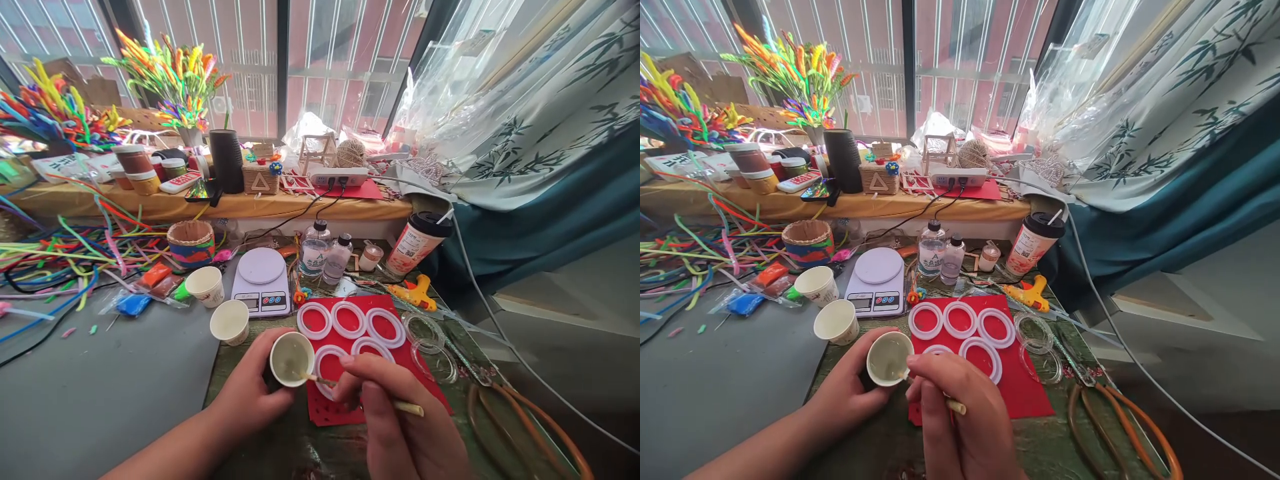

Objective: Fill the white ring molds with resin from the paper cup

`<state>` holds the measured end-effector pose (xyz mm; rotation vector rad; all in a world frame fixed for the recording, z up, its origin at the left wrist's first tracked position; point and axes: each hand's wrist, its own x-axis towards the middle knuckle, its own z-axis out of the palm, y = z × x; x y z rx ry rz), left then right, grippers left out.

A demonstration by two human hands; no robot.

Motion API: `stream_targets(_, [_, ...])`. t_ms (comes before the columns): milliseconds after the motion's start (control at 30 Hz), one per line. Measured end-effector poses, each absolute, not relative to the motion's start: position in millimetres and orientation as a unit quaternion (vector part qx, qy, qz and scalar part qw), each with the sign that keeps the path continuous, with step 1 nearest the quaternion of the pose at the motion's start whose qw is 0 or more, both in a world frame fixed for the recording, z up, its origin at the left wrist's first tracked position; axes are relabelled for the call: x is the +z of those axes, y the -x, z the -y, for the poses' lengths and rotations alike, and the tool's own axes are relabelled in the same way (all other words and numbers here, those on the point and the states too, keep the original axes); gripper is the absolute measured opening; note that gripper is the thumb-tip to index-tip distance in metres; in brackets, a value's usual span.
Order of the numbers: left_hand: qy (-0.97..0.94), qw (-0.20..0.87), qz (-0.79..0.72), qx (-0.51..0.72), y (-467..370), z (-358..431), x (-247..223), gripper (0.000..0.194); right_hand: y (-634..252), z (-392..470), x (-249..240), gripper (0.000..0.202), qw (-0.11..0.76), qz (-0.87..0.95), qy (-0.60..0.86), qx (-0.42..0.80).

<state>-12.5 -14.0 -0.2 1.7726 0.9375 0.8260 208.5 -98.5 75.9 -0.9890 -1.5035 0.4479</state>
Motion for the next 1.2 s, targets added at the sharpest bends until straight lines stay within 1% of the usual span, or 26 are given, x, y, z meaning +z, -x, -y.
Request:
stream_targets(167, [-0.719, 0.473, -0.384, 0.334, 11.4, 14.5, 2.8, 0.071, -209.2, 96.1, 79.0, 0.037, 0.594, 0.674, 0.407, 0.167])
stream_targets(333, [-0.726, 0.473, -0.378, 0.326, 11.3, 13.9, 5.8, 0.072, -208.2, 93.9, 75.7, 0.036, 0.620, 0.647, 0.406, 0.179])
stream_targets(467, [-0.729, 0.476, -0.369, 0.325, 11.1, 14.2, 6.5, 0.071, -209.0, 95.8, 74.3, 0.033, 0.611, 0.650, 0.411, 0.190])
stream_targets(600, [-0.729, 0.470, -0.367, 0.335, 11.3, 14.6, 6.2, 0.071, -208.8, 96.3, 74.6, 0.036, 0.616, 0.649, 0.410, 0.177])
stream_targets(700, [-0.734, 0.471, -0.359, 0.332, 11.9, 13.9, 5.7, 0.073, -208.4, 95.7, 75.2, 0.033, 0.606, 0.645, 0.427, 0.184])
stream_targets(833, [-0.742, 0.472, -0.352, 0.320, 12.4, 13.1, 6.0, 0.072, -207.8, 96.1, 75.9, 0.031, 0.611, 0.635, 0.441, 0.172])
stream_targets(933, [-0.745, 0.475, -0.349, 0.312, 12.4, 13.1, 7.1, 0.072, -207.4, 97.5, 75.4, 0.029, 0.619, 0.626, 0.436, 0.186])
stream_targets(1033, [-0.747, 0.475, -0.347, 0.311, 12.4, 13.2, 7.5, 0.072, -207.2, 98.3, 75.1, 0.030, 0.627, 0.620, 0.437, 0.177])
stream_targets(1200, [-0.751, 0.473, -0.337, 0.314, 12.2, 13.9, 6.4, 0.072, -208.5, 97.3, 77.2, 0.032, 0.611, 0.636, 0.425, 0.201])
